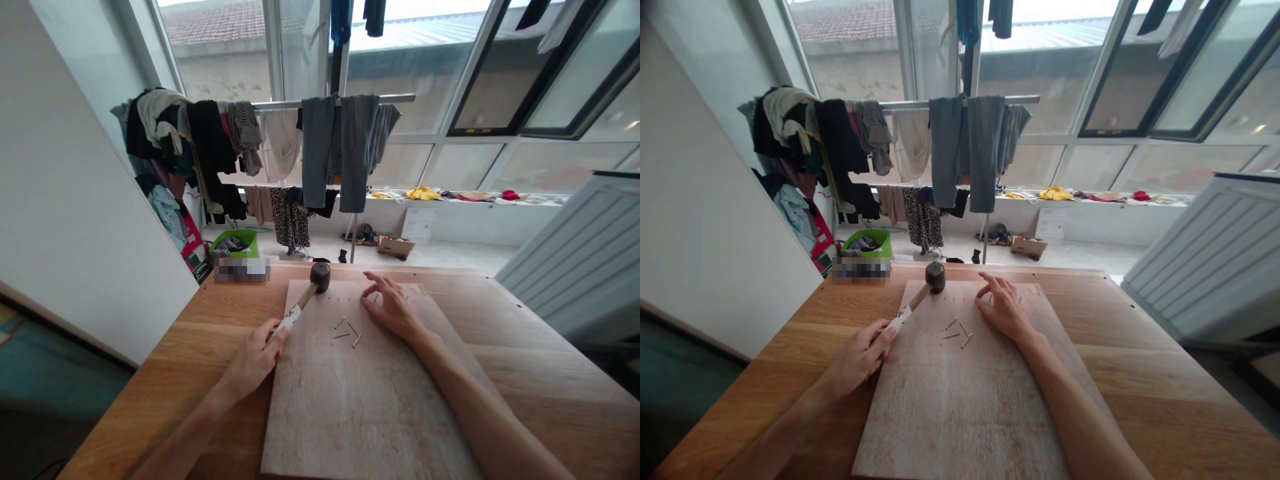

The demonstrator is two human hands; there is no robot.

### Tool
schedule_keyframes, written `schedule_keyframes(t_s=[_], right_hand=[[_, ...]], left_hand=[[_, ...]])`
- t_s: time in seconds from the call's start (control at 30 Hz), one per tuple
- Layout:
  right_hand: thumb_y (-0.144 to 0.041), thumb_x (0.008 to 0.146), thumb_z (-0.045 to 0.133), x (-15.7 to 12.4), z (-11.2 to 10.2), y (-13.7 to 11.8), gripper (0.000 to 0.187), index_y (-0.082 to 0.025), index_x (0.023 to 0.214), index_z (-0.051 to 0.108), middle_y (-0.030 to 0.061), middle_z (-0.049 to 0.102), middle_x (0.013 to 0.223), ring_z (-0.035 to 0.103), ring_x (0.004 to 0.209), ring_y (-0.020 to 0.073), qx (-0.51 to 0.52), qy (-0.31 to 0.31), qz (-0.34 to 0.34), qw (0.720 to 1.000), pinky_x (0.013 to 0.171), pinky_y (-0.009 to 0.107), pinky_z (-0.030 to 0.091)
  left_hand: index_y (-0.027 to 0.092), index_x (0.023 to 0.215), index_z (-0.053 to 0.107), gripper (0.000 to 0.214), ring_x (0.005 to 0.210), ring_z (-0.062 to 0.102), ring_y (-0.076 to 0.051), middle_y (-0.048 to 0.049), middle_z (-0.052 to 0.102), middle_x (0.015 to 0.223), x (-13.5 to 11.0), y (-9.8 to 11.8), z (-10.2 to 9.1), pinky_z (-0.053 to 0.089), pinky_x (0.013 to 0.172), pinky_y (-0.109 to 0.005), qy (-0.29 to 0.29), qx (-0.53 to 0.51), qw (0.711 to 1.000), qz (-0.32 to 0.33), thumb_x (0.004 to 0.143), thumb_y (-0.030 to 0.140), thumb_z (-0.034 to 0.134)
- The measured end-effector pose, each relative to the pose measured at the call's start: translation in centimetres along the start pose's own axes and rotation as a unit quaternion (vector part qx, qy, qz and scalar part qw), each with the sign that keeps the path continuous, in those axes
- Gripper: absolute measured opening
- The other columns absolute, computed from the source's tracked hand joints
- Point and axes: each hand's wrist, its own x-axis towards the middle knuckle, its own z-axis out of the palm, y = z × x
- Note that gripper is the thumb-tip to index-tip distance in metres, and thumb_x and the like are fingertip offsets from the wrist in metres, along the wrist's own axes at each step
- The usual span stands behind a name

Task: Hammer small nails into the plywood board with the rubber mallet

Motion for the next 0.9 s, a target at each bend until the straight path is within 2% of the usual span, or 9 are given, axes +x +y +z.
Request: schedule_keyframes(t_s=[0.17,0.3,0.43,0.53,0.6,0.9], right_hand=[[-0.025,0.081,0.059,0.0,0.0,-0.1,0.056,-0.021,0.137,0.052,0.0082,0.078,0.101,0.057,0.127,0.0339,0.012,0.002,0.012,1.000,0.108,0.058,0.036],[-0.026,0.081,0.060,0.0,-0.1,-0.4,0.054,-0.021,0.135,0.052,0.0091,0.078,0.105,0.057,0.126,0.0344,0.019,0.002,0.027,0.999,0.107,0.059,0.035],[-0.023,0.079,0.060,0.1,0.1,-0.4,0.054,-0.021,0.132,0.053,0.0069,0.078,0.094,0.059,0.123,0.0341,0.016,0.012,0.041,0.999,0.106,0.058,0.037],[-0.024,0.077,0.062,0.2,0.4,0.0,0.045,-0.022,0.122,0.060,0.0096,0.075,0.107,0.062,0.117,0.0338,0.006,0.022,0.044,0.999,0.101,0.053,0.043],[-0.024,0.076,0.064,0.2,0.4,0.2,0.047,-0.022,0.123,0.059,0.0112,0.073,0.112,0.063,0.115,0.0337,0.003,0.030,0.050,0.998,0.098,0.051,0.045],[-0.022,0.076,0.064,0.2,0.2,-0.1,0.066,-0.021,0.140,0.048,0.0080,0.076,0.098,0.062,0.120,0.0334,0.026,0.030,0.050,0.998,0.102,0.054,0.041]], left_hand=[[0.018,0.092,0.055,0.048,0.041,0.035,-0.006,0.0065,0.047,0.065,-0.4,1.3,0.8,0.028,0.037,-0.019,-0.034,-0.065,0.997,-0.029,0.091,0.065,0.047],[0.017,0.106,0.056,0.052,0.041,0.036,-0.005,0.0071,0.046,0.066,-0.9,3.3,1.9,0.027,0.037,-0.018,-0.069,-0.105,0.992,-0.029,0.090,0.066,0.049],[0.016,0.107,0.056,0.052,0.042,0.036,-0.006,0.0066,0.047,0.066,-0.6,4.9,3.1,0.029,0.038,-0.019,-0.089,-0.105,0.991,-0.008,0.092,0.065,0.049],[0.017,0.098,0.057,0.048,0.045,0.039,-0.007,0.0053,0.048,0.066,0.1,5.2,3.9,0.032,0.041,-0.020,-0.092,-0.065,0.994,0.016,0.094,0.064,0.046],[0.018,0.092,0.057,0.046,0.047,0.041,-0.008,0.0042,0.049,0.066,0.4,5.1,4.3,0.032,0.043,-0.021,-0.094,-0.035,0.995,0.018,0.094,0.063,0.045],[0.018,0.090,0.057,0.043,0.052,0.046,-0.011,0.0029,0.051,0.065,0.3,4.5,4.4,0.036,0.048,-0.022,-0.065,-0.004,0.997,0.034,0.097,0.059,0.043]])
